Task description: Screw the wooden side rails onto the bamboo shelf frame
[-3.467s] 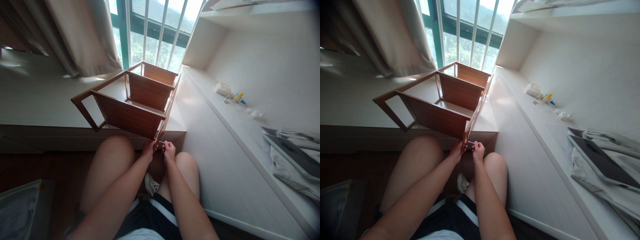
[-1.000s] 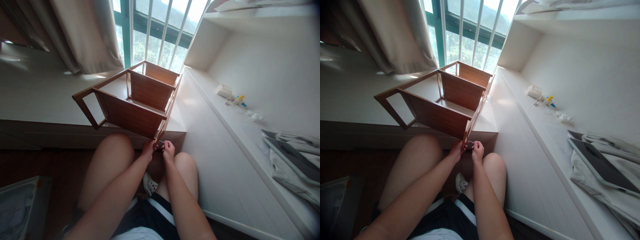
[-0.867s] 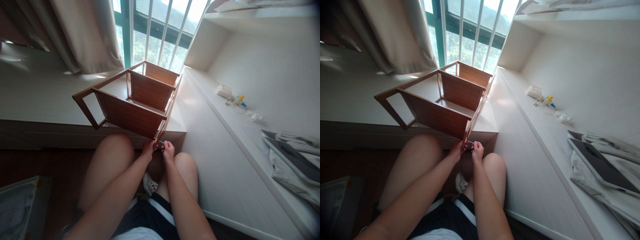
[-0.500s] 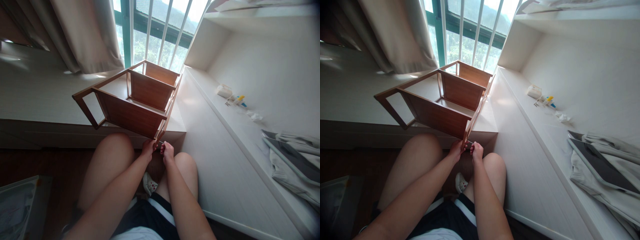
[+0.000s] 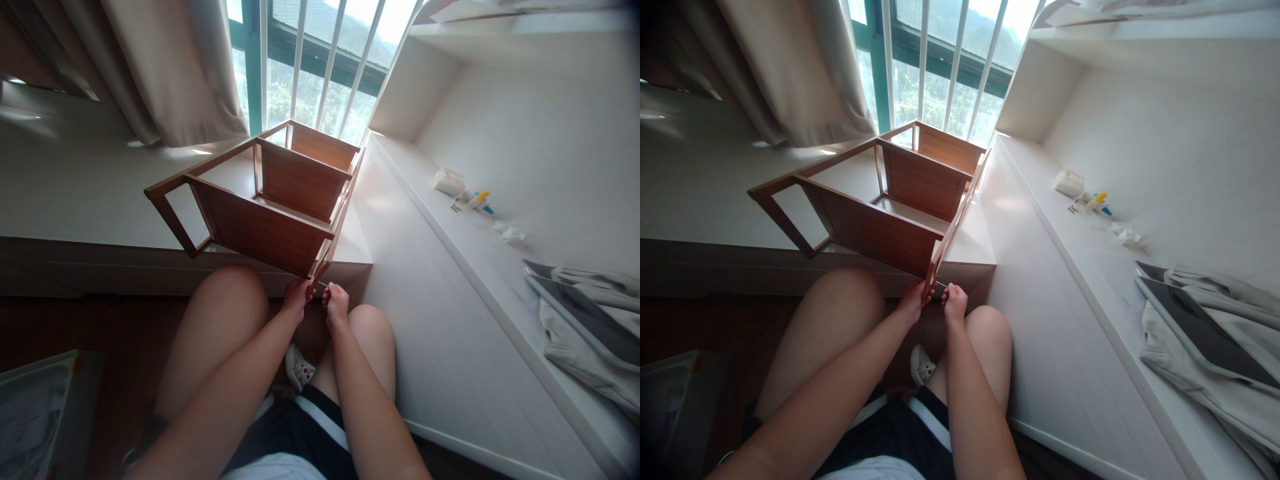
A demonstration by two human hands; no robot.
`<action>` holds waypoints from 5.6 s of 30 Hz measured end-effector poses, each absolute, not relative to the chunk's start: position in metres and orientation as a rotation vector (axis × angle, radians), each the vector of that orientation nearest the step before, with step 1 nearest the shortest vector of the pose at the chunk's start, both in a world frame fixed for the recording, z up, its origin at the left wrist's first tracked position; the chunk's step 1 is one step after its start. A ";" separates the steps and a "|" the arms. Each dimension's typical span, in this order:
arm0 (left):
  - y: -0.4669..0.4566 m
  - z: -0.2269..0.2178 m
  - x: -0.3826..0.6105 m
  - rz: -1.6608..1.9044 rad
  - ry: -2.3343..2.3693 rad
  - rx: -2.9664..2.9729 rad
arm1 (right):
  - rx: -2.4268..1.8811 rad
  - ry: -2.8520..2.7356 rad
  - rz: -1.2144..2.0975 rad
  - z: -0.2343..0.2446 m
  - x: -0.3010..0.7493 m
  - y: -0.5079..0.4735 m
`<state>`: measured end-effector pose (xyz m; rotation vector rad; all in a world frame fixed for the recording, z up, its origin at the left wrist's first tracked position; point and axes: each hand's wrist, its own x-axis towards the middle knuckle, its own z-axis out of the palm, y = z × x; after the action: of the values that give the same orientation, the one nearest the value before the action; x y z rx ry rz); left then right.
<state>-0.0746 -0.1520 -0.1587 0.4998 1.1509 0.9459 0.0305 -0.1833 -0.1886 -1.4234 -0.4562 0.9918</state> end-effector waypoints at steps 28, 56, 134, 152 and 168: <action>-0.152 -0.158 -0.075 0.934 1.148 0.508 | -1.332 -0.301 1.092 -0.188 0.027 -0.180; -0.152 -0.157 -0.073 0.966 1.157 0.471 | -1.541 -0.576 0.797 -0.187 0.028 -0.181; -0.153 -0.159 -0.071 0.982 1.164 0.483 | -1.172 -0.167 1.197 -0.176 0.031 -0.185; -0.152 -0.158 -0.071 0.977 1.181 0.467 | -1.202 -0.224 1.087 -0.177 0.029 -0.179; -0.151 -0.163 -0.071 0.986 1.167 0.497 | -1.289 -0.426 0.947 -0.188 0.029 -0.178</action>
<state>-0.0707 -0.1507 -0.1625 0.4969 1.1671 0.9865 0.0291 -0.1784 -0.1880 -1.2888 -0.4262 0.9475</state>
